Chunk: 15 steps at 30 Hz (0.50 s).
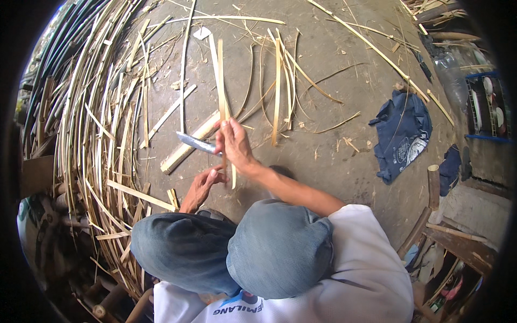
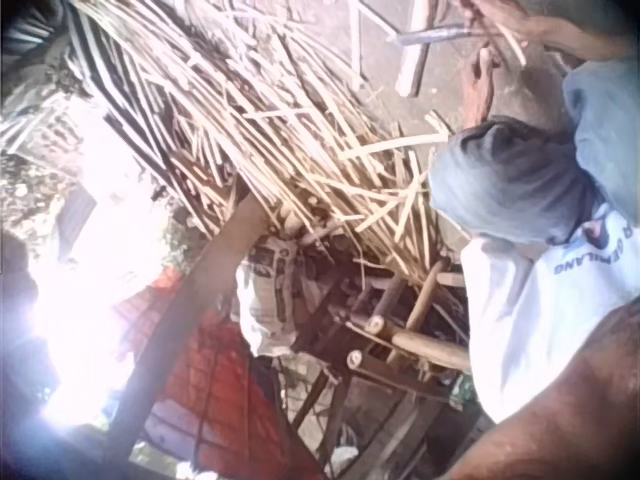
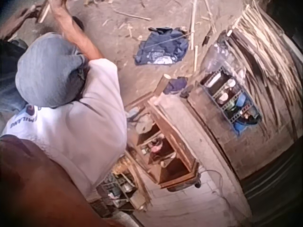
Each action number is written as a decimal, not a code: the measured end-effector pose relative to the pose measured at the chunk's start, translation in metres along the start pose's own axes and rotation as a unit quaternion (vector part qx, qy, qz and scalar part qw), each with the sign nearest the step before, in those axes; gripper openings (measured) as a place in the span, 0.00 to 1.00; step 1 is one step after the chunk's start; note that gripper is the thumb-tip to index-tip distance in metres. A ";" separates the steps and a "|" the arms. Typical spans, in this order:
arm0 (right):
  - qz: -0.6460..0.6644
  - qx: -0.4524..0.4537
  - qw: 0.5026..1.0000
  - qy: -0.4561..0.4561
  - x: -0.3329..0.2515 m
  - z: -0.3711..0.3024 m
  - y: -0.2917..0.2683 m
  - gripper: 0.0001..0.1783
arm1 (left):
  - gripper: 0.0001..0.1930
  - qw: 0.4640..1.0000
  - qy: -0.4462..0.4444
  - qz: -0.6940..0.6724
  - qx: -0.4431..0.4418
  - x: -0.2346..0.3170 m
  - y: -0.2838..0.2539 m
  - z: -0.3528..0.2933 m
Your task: The person sits on the ground and uses a large knife to split bamboo strips into thinner pieces. They repeatedly position the bamboo, strike it with the knife, and separate the resulting strips.
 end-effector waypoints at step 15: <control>-0.722 0.271 0.637 -0.018 -0.140 0.110 -0.191 0.46 | 0.18 0.969 -0.140 -0.161 0.124 -0.029 -0.028 -0.022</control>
Point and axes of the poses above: each hand's wrist, its own z-axis towards the middle knuckle, its own y-axis out of the palm, x = y × z, the point moved 2 cm from there along z, towards the middle knuckle, and after that the axes turned 15 degrees about z, right-handed, at the moved point
